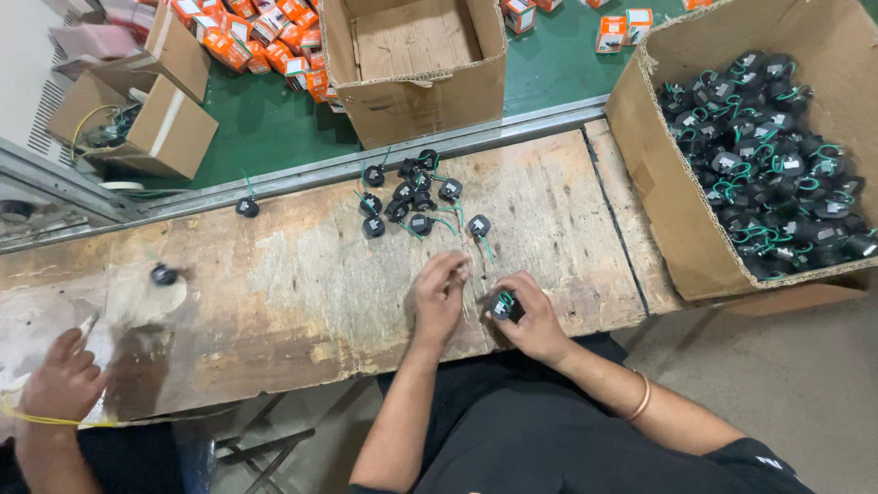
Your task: The person sits at a factory workbench picking up small black components with green wires, manipulating and connecting them by hand, and placing finished units on the bench and into a cardboard bin. A second worker at the same bench handles similar components nearby.
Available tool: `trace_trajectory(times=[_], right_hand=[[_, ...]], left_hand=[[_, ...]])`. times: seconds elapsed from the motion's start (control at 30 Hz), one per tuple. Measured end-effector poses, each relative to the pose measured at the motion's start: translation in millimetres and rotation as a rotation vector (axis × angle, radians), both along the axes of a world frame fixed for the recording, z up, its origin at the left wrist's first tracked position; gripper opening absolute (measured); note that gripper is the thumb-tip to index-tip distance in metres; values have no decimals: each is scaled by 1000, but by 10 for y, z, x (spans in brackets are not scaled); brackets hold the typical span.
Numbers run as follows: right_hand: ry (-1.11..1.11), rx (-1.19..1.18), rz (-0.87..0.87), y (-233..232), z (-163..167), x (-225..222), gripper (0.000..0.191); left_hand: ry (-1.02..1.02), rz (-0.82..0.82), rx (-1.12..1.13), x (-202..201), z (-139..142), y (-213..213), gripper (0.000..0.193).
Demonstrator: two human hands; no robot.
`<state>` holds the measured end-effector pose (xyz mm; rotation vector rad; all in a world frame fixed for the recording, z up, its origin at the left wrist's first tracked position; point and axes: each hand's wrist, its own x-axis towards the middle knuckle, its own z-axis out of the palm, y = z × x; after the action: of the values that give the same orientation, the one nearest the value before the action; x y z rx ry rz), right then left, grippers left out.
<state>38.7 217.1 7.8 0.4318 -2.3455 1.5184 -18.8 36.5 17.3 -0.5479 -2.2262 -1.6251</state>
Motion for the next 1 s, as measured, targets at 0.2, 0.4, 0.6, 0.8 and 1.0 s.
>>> trace_trajectory(times=[0.2, 0.4, 0.6, 0.8, 1.0], right_hand=[[13, 54, 192, -13, 50, 1, 38], [-3, -43, 154, 59, 55, -66, 33], [-260, -249, 132, 147, -25, -123, 61], [-147, -82, 235, 209, -216, -161, 43], [-219, -93, 169, 193, -193, -129, 30]], left_hand=[[228, 49, -461, -385, 132, 209, 32], [-141, 89, 288, -414, -202, 43, 28], [-379, 104, 546, 14, -106, 216, 22], [80, -60, 192, 204, 34, 369, 21], [139, -248, 132, 282, -89, 62, 25]])
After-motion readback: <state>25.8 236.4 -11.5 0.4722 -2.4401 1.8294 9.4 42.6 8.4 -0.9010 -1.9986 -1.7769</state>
